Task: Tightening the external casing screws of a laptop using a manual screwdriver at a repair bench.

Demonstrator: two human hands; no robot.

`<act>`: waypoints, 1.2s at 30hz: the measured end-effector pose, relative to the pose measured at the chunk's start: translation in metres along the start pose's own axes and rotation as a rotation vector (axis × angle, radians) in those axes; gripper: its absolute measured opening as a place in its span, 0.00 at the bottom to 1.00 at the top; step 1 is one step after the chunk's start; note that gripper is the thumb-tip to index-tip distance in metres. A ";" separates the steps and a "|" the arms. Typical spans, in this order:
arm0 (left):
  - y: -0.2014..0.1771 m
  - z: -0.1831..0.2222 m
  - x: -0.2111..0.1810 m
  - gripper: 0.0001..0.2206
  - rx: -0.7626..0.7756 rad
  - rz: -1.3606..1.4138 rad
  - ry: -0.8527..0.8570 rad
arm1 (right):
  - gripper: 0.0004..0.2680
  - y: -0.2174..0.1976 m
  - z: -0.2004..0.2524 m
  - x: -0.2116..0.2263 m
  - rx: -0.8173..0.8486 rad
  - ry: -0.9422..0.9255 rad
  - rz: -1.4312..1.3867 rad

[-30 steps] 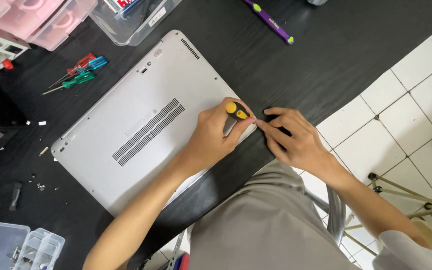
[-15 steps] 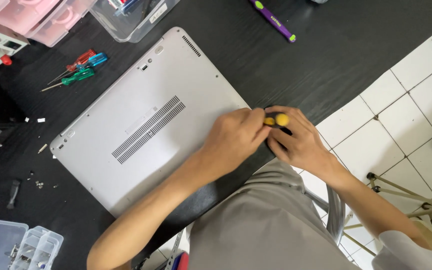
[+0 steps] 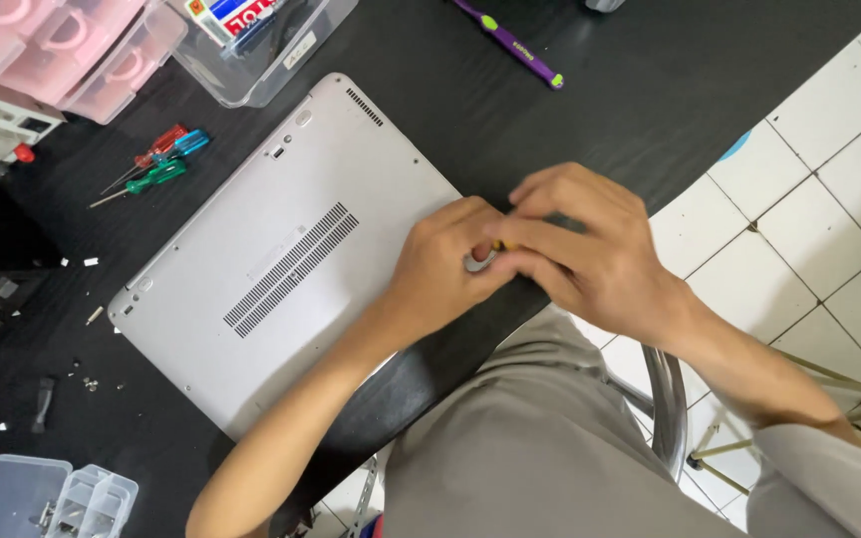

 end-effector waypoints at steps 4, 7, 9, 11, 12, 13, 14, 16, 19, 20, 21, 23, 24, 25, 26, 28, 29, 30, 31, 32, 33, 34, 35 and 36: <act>-0.032 -0.017 -0.026 0.18 0.212 0.368 -0.173 | 0.09 0.002 -0.010 0.000 0.015 -0.079 -0.033; -0.026 -0.009 -0.005 0.03 0.355 0.354 -0.128 | 0.10 0.004 -0.010 0.000 0.027 -0.125 -0.012; -0.024 -0.012 -0.011 0.03 0.260 0.314 -0.096 | 0.10 0.001 -0.010 -0.003 0.050 -0.108 -0.025; -0.020 -0.012 -0.013 0.04 0.168 0.276 -0.064 | 0.10 -0.004 -0.013 0.000 0.073 -0.088 -0.035; -0.018 -0.010 -0.010 0.11 0.113 0.264 -0.119 | 0.11 -0.005 -0.016 0.003 0.127 -0.041 -0.007; -0.016 -0.008 -0.006 0.19 0.055 0.249 -0.173 | 0.13 -0.007 -0.019 0.005 0.181 0.002 0.021; -0.010 -0.007 -0.005 0.19 0.053 0.248 -0.169 | 0.13 -0.004 -0.016 0.004 0.181 -0.001 0.023; -0.006 -0.005 -0.008 0.21 -0.127 0.081 -0.023 | 0.07 0.000 -0.013 0.002 0.091 0.011 -0.034; -0.010 -0.011 0.001 0.16 0.072 0.027 -0.059 | 0.05 0.001 -0.012 0.001 0.073 0.002 0.032; -0.020 -0.013 -0.004 0.16 0.070 0.026 -0.058 | 0.05 0.001 -0.010 0.000 0.073 0.000 0.033; -0.025 -0.015 -0.008 0.10 0.226 0.194 -0.094 | 0.07 0.000 -0.007 -0.001 0.086 -0.018 0.004; -0.026 -0.015 -0.009 0.11 0.385 0.364 -0.130 | 0.13 -0.002 -0.007 -0.002 0.100 -0.032 -0.024; -0.025 -0.014 -0.006 0.09 0.315 0.292 -0.095 | 0.15 -0.002 -0.008 -0.002 0.145 -0.026 -0.029; -0.024 -0.013 -0.003 0.09 0.240 0.216 -0.058 | 0.16 -0.002 -0.011 -0.002 0.191 -0.026 -0.035; -0.021 -0.011 -0.006 0.09 0.239 0.216 -0.058 | 0.16 -0.002 -0.012 0.000 0.192 -0.027 -0.036; -0.019 -0.010 -0.010 0.09 0.065 0.224 -0.149 | 0.14 -0.002 -0.016 0.003 0.219 -0.020 -0.053; -0.014 -0.009 -0.008 0.09 0.061 0.224 -0.152 | 0.14 0.000 -0.016 0.004 0.223 -0.020 -0.057; -0.011 -0.008 -0.007 0.13 -0.008 0.131 -0.102 | 0.12 0.001 -0.016 0.004 0.151 -0.019 0.000; -0.008 -0.007 -0.007 0.18 -0.075 0.037 -0.050 | 0.11 0.002 -0.016 0.005 0.077 -0.018 0.058; -0.010 -0.009 -0.007 0.18 -0.076 0.035 -0.052 | 0.11 0.003 -0.014 0.005 0.078 -0.018 0.055; -0.010 -0.012 -0.005 0.18 -0.003 0.054 -0.097 | 0.06 0.004 -0.013 0.004 0.083 -0.019 0.037; -0.009 -0.014 -0.004 0.19 0.071 0.072 -0.140 | 0.04 0.003 -0.012 0.003 0.088 -0.019 0.019; -0.017 -0.015 -0.003 0.19 0.072 0.071 -0.136 | 0.04 0.001 -0.012 0.002 0.085 -0.021 0.022; -0.020 -0.015 -0.002 0.16 0.236 0.196 -0.129 | 0.10 0.002 -0.012 0.001 0.157 -0.026 -0.033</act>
Point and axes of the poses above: each hand's wrist, its own z-axis away from the middle knuckle, its own y-axis out of the palm, x = y × z, the point moved 3 cm from there along -z, towards the middle knuckle, and after that the axes turned 1 degree about -z, right-handed, at the moved point
